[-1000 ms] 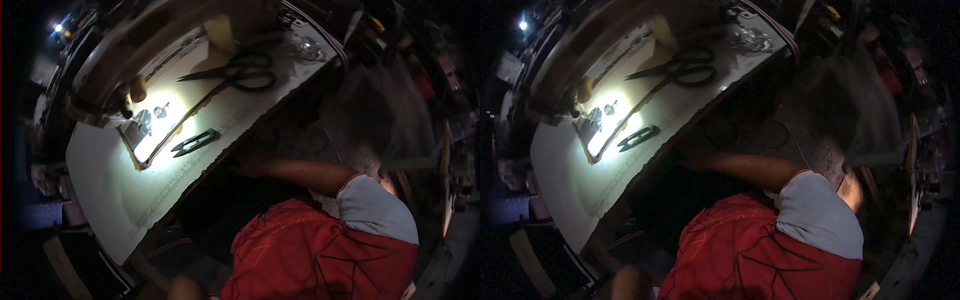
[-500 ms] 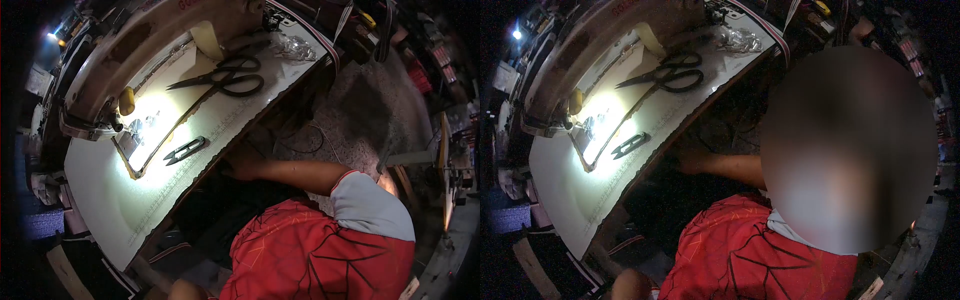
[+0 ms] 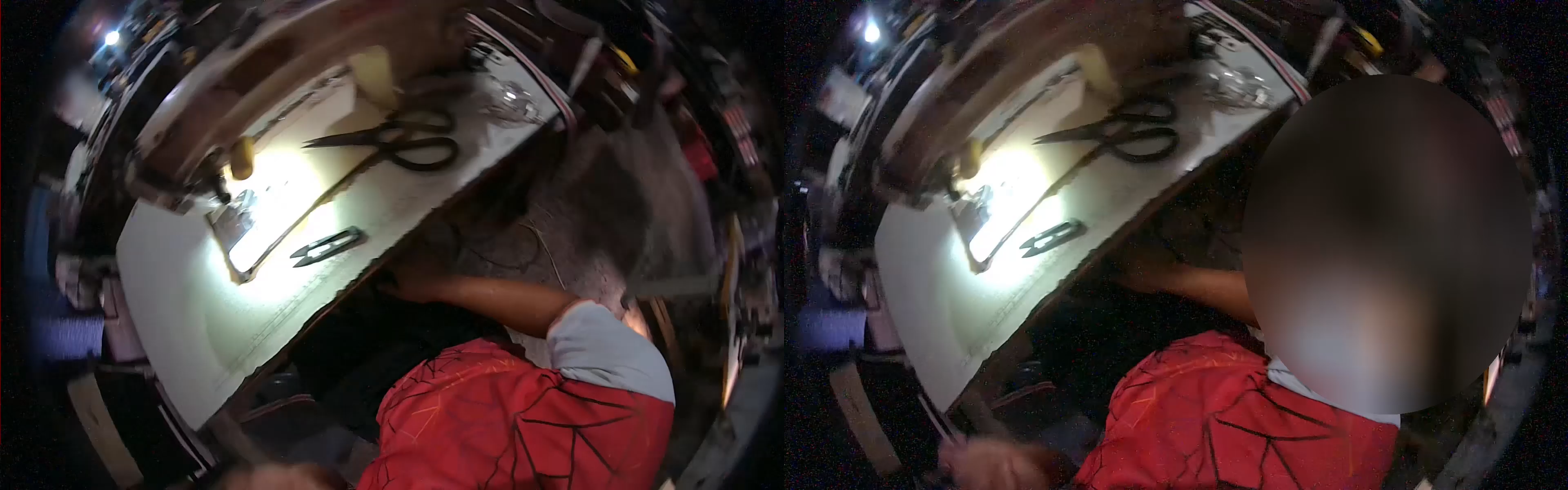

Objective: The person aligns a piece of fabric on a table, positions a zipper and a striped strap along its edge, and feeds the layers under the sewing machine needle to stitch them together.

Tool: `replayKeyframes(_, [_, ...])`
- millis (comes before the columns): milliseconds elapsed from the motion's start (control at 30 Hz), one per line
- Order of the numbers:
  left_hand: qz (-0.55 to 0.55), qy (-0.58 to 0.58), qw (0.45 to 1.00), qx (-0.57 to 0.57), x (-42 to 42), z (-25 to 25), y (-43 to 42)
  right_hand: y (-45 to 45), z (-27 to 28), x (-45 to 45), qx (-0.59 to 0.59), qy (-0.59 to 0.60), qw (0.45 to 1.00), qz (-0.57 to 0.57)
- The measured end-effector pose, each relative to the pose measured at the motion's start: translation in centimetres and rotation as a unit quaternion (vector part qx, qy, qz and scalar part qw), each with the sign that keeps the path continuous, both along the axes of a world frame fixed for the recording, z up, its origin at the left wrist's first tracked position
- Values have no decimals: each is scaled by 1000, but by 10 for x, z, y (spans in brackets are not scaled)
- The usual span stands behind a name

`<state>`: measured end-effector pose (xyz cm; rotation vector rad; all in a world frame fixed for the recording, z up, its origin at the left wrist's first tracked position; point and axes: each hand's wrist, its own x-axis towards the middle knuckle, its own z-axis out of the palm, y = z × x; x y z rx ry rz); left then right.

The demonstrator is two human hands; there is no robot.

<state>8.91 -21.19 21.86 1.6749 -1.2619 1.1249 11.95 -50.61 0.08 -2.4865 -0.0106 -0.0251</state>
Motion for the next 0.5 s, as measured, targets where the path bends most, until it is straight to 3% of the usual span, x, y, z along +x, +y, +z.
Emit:
replayKeyframes(33, [94, 64, 992, 47, 6, -20, 14, -3, 7, 4, 49, 87, 995, 20])
replayKeyframes(67, [194, 130, 969, 86, 7, -40, 25, -5, -7, 6, 40, 82, 996, 17])
replayKeyframes(100, [197, 220, 955, 16, 13, -68, 36, 0, -12, 9, 37, 79, 996, 23])
replayKeyframes(133, [301, 232, 925, -13, 11, -107, 63, -3, -12, 6, 34, 81, 995, 39])
replayKeyframes(200, [482, 343, 796, -128, -5, -180, 112, -3, 4, 10, -28, 96, 993, 66])
replayKeyframes(233, [562, 363, 709, -224, -17, -235, 146, -12, -93, -9, -132, 97, 986, -24])
replayKeyframes(267, [608, 420, 641, -208, -30, -247, 154, -10, -26, 14, -63, 167, 980, 86])
replayKeyframes(300, [643, 427, 622, -133, -48, -292, 183, -15, -58, 7, -34, 113, 991, 62])
replayKeyframes(333, [672, 447, 590, 26, -59, -310, 189, -8, -22, 16, -66, 132, 985, 85])
replayKeyframes(400, [635, 524, 561, 91, -70, -327, 171, 12, 22, 12, -43, 191, 980, 37])
replayKeyframes(500, [606, 595, 515, 115, -67, -325, 137, 2, 12, 17, -129, 175, 968, 127])
